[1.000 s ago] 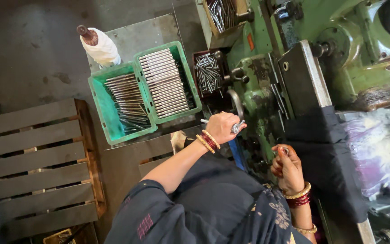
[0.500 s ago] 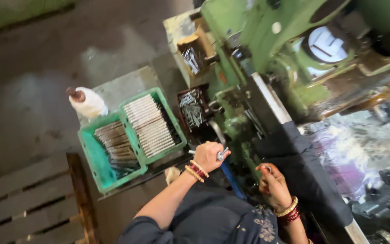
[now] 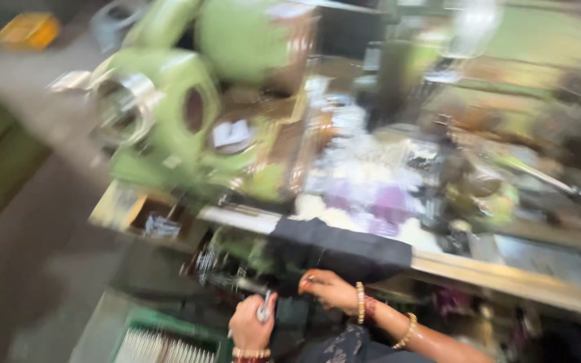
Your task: The person repeatedly picks metal rods from a green crate, inserts them into a lathe chuck, operates the machine to machine the rods, and then removes the finished pieces. The process is repeated continuously throughout the clip.
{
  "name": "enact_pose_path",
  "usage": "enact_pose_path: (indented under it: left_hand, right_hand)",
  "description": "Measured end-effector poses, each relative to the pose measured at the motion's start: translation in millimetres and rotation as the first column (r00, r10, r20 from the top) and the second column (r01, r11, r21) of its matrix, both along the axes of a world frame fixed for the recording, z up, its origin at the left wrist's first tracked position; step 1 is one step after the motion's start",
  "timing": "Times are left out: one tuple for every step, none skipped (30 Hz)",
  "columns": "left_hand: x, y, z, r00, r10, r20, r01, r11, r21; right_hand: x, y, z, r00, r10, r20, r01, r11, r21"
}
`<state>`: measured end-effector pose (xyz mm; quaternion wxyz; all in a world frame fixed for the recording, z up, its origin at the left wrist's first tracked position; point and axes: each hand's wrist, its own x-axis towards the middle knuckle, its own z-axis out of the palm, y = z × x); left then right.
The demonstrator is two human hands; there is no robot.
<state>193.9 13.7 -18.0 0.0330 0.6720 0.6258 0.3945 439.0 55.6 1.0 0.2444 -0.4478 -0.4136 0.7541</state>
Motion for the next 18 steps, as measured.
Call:
enact_pose_path:
  left_hand:
    - [1, 2, -7, 1.0, 0.009, -0.025, -0.008, 0.999, 0.045]
    - [0, 3, -16, 0.999, 0.03, -0.045, -0.025, 0.995, 0.094]
    - [-5, 9, -24, 0.998, -0.065, 0.018, 0.063, 0.995, 0.075]
    - [-8, 21, -34, 0.985, -0.147, 0.085, 0.143, 0.988, 0.055]
    - [-7, 29, -46, 0.978, -0.178, 0.106, 0.162, 0.976, 0.144]
    - [-5, 37, -58, 0.971, -0.203, 0.127, 0.17, 0.958, 0.229]
    - [-5, 45, -68, 0.963, -0.224, 0.15, 0.169, 0.935, 0.312]
    - [-6, 50, -74, 0.958, -0.241, 0.155, 0.185, 0.933, 0.308]
    - [-9, 57, -86, 0.954, -0.251, 0.163, 0.194, 0.934, 0.301]
    - [-10, 58, -91, 0.952, -0.254, 0.169, 0.198, 0.936, 0.292]
    - [-12, 59, -92, 0.953, -0.262, 0.15, 0.221, 0.944, 0.245]
    - [-16, 59, -93, 0.954, -0.269, 0.131, 0.241, 0.95, 0.199]
    - [-19, 58, -94, 0.954, -0.277, 0.111, 0.259, 0.954, 0.153]
    - [-22, 58, -93, 0.941, -0.329, 0.085, 0.316, 0.939, 0.133]
    - [-23, 58, -86, 0.923, -0.379, 0.061, 0.371, 0.922, 0.112]
    - [-23, 60, -77, 0.903, -0.429, 0.037, 0.424, 0.901, 0.088]
    - [-20, 58, -64, 0.913, -0.404, 0.063, 0.401, 0.915, 0.053]
    - [-15, 54, -48, 0.922, -0.377, 0.088, 0.377, 0.926, 0.018]
  right_hand:
    - [-2, -4, 3, 1.0, -0.017, 0.005, 0.017, 1.0, 0.016]
    - [-3, -5, 4, 1.0, -0.031, -0.001, 0.031, 0.999, 0.033]
    - [-4, -8, 6, 0.999, -0.034, -0.004, 0.034, 0.998, 0.052]
    - [-4, -10, 6, 1.0, -0.028, -0.002, 0.028, 0.997, 0.068]
    - [-4, -11, 5, 0.999, -0.037, -0.017, 0.038, 0.996, 0.084]
    - [-4, -12, 4, 0.999, -0.038, -0.032, 0.041, 0.994, 0.098]
    - [-5, -11, 0, 0.998, -0.035, -0.046, 0.04, 0.993, 0.113]
    - [-4, -13, -1, 0.997, -0.046, -0.057, 0.053, 0.991, 0.119]
    - [-6, -10, -8, 0.996, -0.05, -0.068, 0.058, 0.991, 0.123]
    - [-7, -11, -9, 0.996, -0.048, -0.079, 0.058, 0.991, 0.124]
    - [-8, -10, -14, 0.996, -0.06, -0.072, 0.068, 0.991, 0.117]
    - [-9, -10, -16, 0.995, -0.069, -0.065, 0.076, 0.991, 0.111]
    - [-9, -10, -18, 0.995, -0.079, -0.059, 0.085, 0.991, 0.106]
    - [-10, -11, -18, 0.996, -0.081, -0.045, 0.085, 0.99, 0.113]
    - [-9, -11, -16, 0.996, -0.082, -0.031, 0.086, 0.989, 0.12]
    - [-9, -12, -13, 0.996, -0.085, -0.018, 0.086, 0.988, 0.127]
    - [-9, -12, -7, 0.997, -0.08, -0.009, 0.08, 0.988, 0.128]
    - [-9, -13, 1, 0.997, -0.075, 0.0, 0.074, 0.989, 0.13]
